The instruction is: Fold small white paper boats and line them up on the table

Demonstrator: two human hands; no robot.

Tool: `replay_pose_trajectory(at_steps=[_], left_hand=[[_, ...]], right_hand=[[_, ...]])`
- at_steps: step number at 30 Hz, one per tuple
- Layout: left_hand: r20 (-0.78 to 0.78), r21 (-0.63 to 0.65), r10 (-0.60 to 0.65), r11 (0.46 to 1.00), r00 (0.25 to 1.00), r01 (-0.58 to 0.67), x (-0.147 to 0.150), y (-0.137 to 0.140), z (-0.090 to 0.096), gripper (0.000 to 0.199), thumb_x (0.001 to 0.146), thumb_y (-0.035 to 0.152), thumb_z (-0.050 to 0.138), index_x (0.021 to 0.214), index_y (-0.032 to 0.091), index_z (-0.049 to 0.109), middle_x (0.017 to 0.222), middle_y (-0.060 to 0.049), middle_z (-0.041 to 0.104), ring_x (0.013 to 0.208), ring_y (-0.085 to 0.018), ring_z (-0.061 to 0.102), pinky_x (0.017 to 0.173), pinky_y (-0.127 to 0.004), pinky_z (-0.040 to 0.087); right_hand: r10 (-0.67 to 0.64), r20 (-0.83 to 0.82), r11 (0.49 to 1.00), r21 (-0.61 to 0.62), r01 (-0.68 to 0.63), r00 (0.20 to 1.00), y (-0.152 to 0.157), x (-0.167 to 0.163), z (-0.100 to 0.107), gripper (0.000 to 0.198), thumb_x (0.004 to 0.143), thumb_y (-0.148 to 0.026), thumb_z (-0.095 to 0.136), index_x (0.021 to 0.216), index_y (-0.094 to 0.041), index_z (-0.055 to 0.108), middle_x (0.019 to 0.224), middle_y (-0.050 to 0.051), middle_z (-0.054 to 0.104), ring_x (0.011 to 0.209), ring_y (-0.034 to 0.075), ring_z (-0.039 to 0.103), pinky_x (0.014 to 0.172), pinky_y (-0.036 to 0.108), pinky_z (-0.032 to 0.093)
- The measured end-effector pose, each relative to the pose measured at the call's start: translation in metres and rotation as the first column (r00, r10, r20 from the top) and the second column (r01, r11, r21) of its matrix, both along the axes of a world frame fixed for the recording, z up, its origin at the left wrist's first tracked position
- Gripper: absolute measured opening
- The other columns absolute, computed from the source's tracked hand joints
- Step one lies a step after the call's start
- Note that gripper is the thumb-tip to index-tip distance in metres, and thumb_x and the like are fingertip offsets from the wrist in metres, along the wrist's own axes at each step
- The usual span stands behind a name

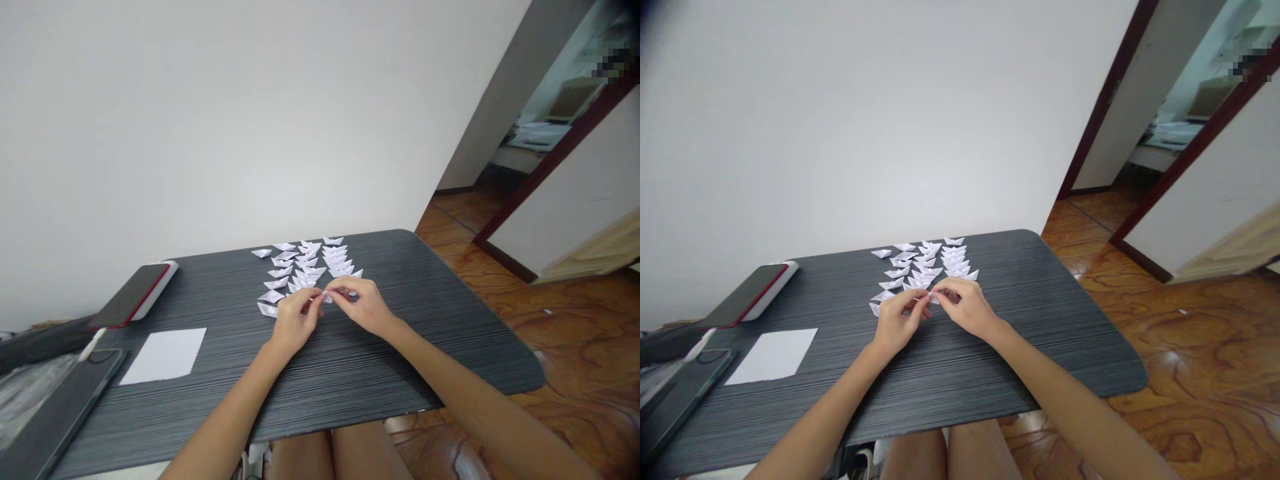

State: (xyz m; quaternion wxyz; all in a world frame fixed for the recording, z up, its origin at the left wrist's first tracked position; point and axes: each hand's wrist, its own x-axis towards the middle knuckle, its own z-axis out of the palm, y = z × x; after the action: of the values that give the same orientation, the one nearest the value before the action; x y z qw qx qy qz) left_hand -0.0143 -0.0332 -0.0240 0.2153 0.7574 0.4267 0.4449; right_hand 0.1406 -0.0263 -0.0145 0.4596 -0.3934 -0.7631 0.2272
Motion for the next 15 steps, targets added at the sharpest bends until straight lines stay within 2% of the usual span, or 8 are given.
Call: replay_pose_trajectory(at_steps=[3, 8, 15], left_hand=[[-0.057, 0.084, 0.028, 0.996, 0.998, -0.023, -0.0011, 0.0008, 0.0006, 0.014, 0.079, 0.021, 0.046, 0.075, 0.014, 0.057, 0.064, -0.003, 0.061, 0.047, -0.008, 0.057, 0.049, -0.018, 0.045], [-0.117, 0.226, 0.056, 0.974, 0.992, -0.028, -0.0017, 0.0009, -0.0008, 0.012, 0.078, 0.016, 0.046, 0.076, 0.014, 0.058, 0.060, -0.002, 0.063, 0.054, -0.010, 0.059, 0.056, -0.020, 0.046], [-0.114, 0.312, 0.096, 0.949, 0.989, -0.056, 0.0000, -0.0014, 0.0001, 0.011, 0.077, 0.013, 0.047, 0.074, 0.013, 0.058, 0.064, -0.004, 0.064, 0.055, -0.011, 0.060, 0.054, -0.019, 0.047]], right_hand=[[-0.002, -0.041, 1.000, 0.012, 0.003, 0.999, 0.0003, -0.0003, 0.0019, 0.010, 0.074, -0.018, 0.053, 0.072, -0.016, 0.062, 0.075, 0.003, 0.064, 0.066, 0.012, 0.054, 0.055, 0.023, 0.039], [0.004, -0.109, 0.991, -0.136, -0.019, 0.994, 0.0016, 0.0005, 0.0049, 0.010, 0.073, -0.018, 0.055, 0.069, -0.015, 0.064, 0.073, 0.004, 0.065, 0.063, 0.013, 0.055, 0.055, 0.023, 0.040], [0.032, -0.273, 0.950, -0.290, -0.114, 0.961, 0.0044, -0.0009, 0.0006, 0.009, 0.069, -0.020, 0.058, 0.068, -0.014, 0.064, 0.070, 0.005, 0.064, 0.064, 0.014, 0.057, 0.059, 0.025, 0.044]])
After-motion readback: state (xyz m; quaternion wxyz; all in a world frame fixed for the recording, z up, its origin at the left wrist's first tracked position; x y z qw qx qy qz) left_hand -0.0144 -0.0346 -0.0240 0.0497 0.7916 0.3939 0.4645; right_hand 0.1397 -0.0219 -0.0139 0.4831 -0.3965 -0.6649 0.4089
